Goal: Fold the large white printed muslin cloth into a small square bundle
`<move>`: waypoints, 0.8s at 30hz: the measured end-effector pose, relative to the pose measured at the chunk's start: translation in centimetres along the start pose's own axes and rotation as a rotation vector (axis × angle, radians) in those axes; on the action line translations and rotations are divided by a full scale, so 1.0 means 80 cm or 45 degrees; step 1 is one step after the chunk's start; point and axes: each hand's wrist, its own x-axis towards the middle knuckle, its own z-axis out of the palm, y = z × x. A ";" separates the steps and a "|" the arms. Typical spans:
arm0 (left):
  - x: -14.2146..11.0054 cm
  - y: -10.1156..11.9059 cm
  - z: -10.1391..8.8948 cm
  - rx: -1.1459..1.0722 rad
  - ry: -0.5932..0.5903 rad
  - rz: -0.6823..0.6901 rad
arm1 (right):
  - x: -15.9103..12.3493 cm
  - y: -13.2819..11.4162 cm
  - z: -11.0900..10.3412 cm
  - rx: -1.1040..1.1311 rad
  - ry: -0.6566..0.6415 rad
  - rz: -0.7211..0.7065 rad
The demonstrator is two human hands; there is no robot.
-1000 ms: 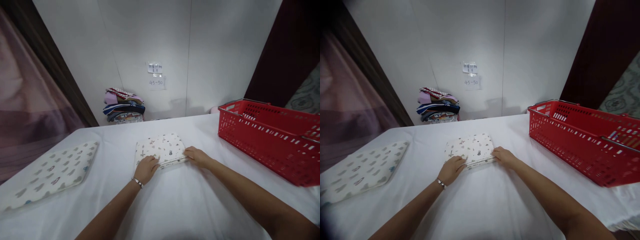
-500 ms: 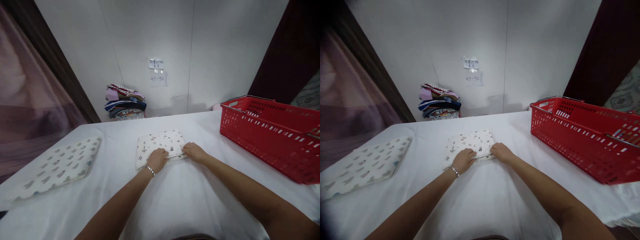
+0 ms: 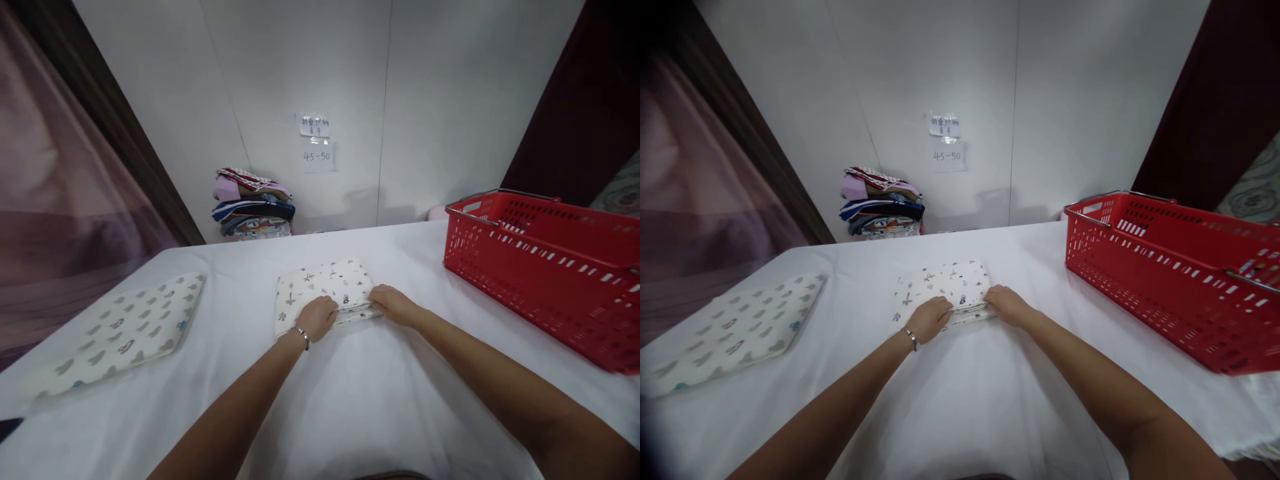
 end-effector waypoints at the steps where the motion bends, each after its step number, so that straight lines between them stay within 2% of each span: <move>1: 0.000 -0.001 0.000 -0.022 -0.005 0.008 | 0.000 0.001 0.001 0.017 -0.003 -0.004; 6: 0.002 -0.006 0.001 -0.107 -0.046 0.027 | -0.001 0.006 0.000 0.048 -0.013 -0.024; 10: 0.003 -0.005 0.003 -0.119 -0.025 -0.035 | -0.007 -0.006 0.000 -0.041 0.115 -0.052; 13: 0.003 -0.003 0.003 -0.111 0.000 -0.048 | -0.010 -0.022 0.008 -0.166 0.192 -0.143; 16: 0.004 -0.001 0.003 -0.103 -0.003 -0.063 | -0.006 -0.033 0.020 -0.273 0.173 -0.176; 20: 0.005 0.000 0.002 -0.090 0.000 -0.064 | 0.003 -0.038 0.030 -0.353 0.164 -0.102; 24: 0.002 0.000 0.004 -0.094 0.037 -0.058 | 0.008 -0.037 0.033 -0.366 0.142 -0.160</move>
